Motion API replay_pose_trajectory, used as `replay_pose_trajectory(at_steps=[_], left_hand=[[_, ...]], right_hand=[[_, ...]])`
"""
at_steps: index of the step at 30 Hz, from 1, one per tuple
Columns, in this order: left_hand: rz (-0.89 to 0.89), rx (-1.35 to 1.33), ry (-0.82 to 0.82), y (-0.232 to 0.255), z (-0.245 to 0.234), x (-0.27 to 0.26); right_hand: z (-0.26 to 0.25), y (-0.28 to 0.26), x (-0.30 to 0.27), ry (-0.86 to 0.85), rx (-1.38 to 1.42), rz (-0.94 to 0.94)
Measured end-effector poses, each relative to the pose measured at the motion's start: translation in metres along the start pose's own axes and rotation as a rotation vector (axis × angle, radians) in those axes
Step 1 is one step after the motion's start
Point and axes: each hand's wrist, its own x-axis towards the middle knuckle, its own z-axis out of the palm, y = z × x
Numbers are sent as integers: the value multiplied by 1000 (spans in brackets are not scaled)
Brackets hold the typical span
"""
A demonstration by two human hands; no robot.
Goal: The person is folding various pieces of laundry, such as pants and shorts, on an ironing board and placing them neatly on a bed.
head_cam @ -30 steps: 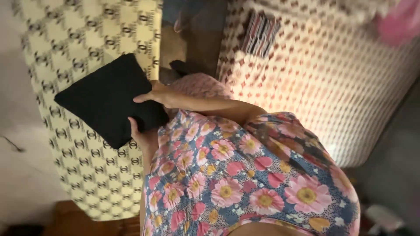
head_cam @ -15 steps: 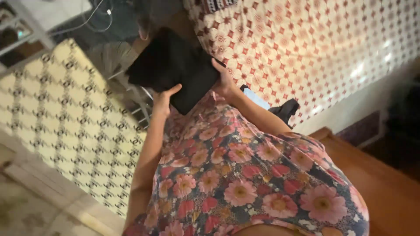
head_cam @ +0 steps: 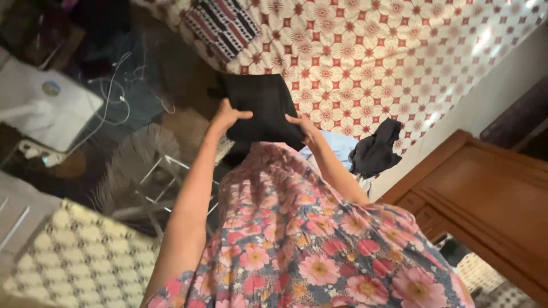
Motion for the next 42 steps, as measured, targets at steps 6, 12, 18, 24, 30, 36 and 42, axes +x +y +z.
replay_pose_trajectory(at_steps=[6, 12, 18, 24, 30, 36, 42], left_hand=[[323, 206, -133, 54, 57, 131], [284, 265, -100, 67, 90, 219], [143, 1062, 92, -52, 79, 198], [148, 626, -222, -137, 31, 71], [-259, 621, -144, -140, -32, -94], [-308, 369, 321, -175, -31, -206], [-464, 122, 690, -143, 43, -328]], right_hand=[[-39, -43, 53, 330, 74, -297], [-95, -48, 111, 431, 184, -391], [-140, 27, 136, 771, -209, 220], [-220, 136, 121, 682, -1028, -357], [-252, 97, 124, 431, -1418, -131], [-154, -32, 193, 35, -1761, -405], [51, -48, 281, -666, -2030, -718]])
